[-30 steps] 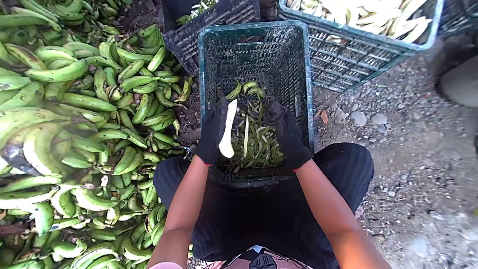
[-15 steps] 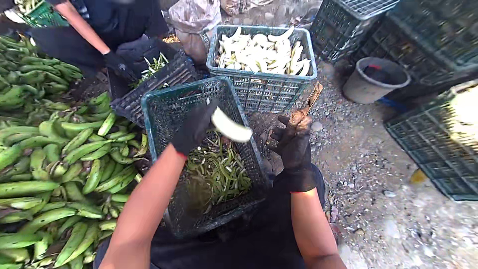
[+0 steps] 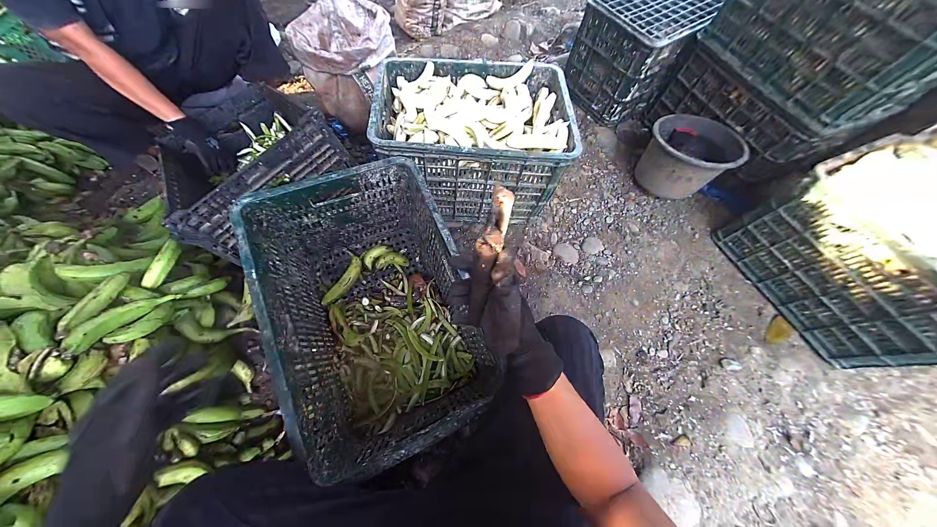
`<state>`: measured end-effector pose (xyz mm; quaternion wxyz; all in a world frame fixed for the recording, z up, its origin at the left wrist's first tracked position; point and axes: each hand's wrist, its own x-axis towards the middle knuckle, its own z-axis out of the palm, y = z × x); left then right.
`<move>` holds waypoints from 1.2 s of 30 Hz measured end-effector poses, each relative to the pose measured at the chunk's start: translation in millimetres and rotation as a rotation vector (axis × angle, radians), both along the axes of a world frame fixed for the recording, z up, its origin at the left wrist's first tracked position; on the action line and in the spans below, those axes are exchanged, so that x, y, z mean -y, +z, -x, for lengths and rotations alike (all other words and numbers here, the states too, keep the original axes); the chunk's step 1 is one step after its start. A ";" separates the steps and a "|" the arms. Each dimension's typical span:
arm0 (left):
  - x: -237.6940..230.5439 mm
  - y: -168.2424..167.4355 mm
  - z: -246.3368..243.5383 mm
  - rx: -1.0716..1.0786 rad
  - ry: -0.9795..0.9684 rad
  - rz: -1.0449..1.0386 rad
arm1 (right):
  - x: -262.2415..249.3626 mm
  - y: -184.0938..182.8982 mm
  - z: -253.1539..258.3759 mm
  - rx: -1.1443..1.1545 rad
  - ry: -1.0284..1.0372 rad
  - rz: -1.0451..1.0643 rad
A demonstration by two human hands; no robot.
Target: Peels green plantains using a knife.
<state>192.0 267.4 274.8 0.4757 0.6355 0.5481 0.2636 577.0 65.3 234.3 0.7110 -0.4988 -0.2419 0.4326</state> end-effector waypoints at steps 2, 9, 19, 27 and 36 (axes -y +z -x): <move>44.0 0.7 75.6 0.103 0.330 0.004 | -13.5 -7.4 15.1 0.073 0.093 -0.004; 282.2 -125.9 231.8 -0.258 0.969 0.255 | -24.3 -38.2 99.9 0.503 0.605 0.250; 454.7 -284.3 193.7 -0.261 0.968 1.133 | -13.1 -74.8 174.8 1.236 0.889 1.011; 352.3 -323.2 190.1 0.037 1.384 0.636 | 0.4 -117.3 144.3 1.224 0.691 0.752; 225.4 -297.2 224.4 -0.076 1.453 0.820 | -1.7 -114.8 150.2 1.271 0.627 0.873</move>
